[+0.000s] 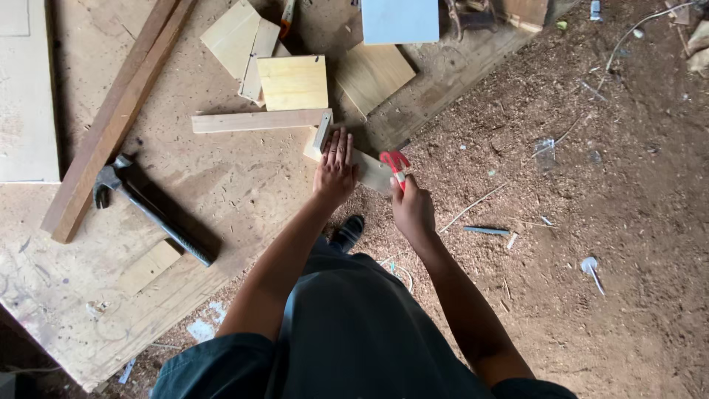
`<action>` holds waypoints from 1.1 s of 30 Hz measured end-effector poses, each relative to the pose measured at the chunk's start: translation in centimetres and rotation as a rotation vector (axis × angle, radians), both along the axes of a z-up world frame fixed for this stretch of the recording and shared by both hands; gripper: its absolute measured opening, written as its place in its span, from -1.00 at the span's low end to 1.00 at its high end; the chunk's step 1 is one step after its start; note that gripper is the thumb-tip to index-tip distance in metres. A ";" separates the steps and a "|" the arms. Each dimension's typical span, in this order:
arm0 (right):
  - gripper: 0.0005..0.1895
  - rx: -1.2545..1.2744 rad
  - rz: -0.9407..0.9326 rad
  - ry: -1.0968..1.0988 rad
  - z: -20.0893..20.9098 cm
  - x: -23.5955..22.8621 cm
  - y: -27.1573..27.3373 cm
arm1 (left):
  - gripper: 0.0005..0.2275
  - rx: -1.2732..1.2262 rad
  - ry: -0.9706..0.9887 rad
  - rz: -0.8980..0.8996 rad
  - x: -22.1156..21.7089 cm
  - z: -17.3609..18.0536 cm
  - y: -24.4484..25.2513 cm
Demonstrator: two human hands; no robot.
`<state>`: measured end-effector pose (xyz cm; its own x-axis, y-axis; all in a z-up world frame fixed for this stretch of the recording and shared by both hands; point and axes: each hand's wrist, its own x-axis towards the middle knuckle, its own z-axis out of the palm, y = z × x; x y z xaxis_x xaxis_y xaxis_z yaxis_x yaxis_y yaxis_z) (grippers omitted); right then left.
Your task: The person assembles a small wooden box by hand, using a hammer to drive nails into pre-drilled holes. They align and secure multiple wooden pieces, repeatedly adjusting the structure to ensure proper fit.
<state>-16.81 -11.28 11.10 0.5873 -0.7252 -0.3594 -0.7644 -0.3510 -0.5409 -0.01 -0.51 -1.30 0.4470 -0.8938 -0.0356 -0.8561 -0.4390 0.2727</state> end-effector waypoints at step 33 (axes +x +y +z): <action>-0.88 0.412 -0.467 -0.666 8.2 3.2 -3.1 | -0.59 -0.308 0.870 0.287 8.9 10.1 2.9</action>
<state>-13.57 -14.42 19.30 0.4453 -0.8308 -0.3340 -0.2649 0.2341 -0.9354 8.85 2.42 8.85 0.5776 -0.7805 -0.2393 -0.1717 -0.4027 0.8991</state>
